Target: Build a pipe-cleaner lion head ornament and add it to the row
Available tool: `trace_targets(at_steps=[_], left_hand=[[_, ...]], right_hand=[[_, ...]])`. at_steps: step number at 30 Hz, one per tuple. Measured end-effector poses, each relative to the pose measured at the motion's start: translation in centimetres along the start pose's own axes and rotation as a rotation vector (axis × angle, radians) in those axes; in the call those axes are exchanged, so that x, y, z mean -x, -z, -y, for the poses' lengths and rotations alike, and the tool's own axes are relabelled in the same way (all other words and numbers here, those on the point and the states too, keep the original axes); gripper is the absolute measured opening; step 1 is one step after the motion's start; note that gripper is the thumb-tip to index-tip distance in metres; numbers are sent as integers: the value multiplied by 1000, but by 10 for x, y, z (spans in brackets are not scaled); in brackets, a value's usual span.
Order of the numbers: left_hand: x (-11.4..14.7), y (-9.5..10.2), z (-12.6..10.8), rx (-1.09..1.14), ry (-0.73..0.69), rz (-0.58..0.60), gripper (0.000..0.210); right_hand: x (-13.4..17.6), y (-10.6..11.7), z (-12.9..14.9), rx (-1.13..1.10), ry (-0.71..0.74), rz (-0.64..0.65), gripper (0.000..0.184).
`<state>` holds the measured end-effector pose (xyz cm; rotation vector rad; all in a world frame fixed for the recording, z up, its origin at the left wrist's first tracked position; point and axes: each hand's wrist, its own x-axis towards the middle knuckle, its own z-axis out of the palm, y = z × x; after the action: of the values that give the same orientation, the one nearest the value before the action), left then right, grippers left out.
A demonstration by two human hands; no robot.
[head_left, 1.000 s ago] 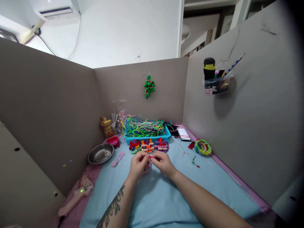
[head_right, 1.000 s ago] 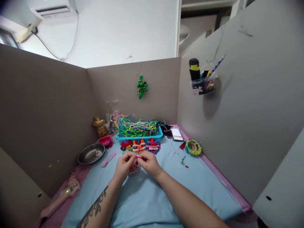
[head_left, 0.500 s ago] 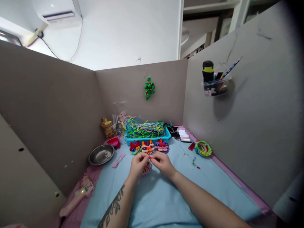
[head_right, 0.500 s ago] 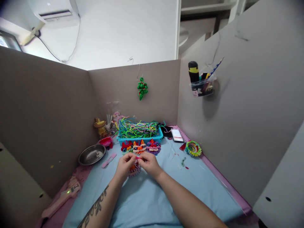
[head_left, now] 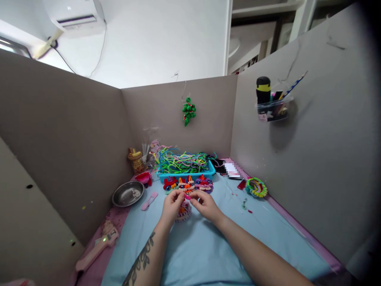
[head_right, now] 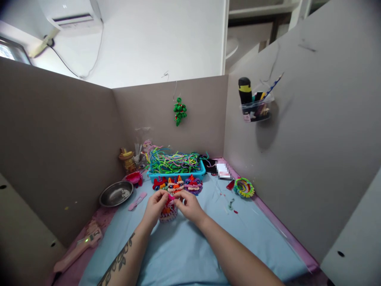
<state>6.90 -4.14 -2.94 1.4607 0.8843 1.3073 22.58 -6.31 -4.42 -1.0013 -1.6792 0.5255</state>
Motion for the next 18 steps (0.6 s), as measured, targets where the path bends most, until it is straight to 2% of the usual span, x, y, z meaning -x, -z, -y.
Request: trace_targets(at_steps=[7,12,18], left_hand=[[-2,1,5,-8,13,68,29],[-3,-1,8,41,13,137,29],[0,-3,8,8,2,77,22]], right_hand=[[0,-3,2,-75,-102,24,18],[-1,-2,6,-110,-122,17,17],[1,-6,10,-123,-81,-21,19]])
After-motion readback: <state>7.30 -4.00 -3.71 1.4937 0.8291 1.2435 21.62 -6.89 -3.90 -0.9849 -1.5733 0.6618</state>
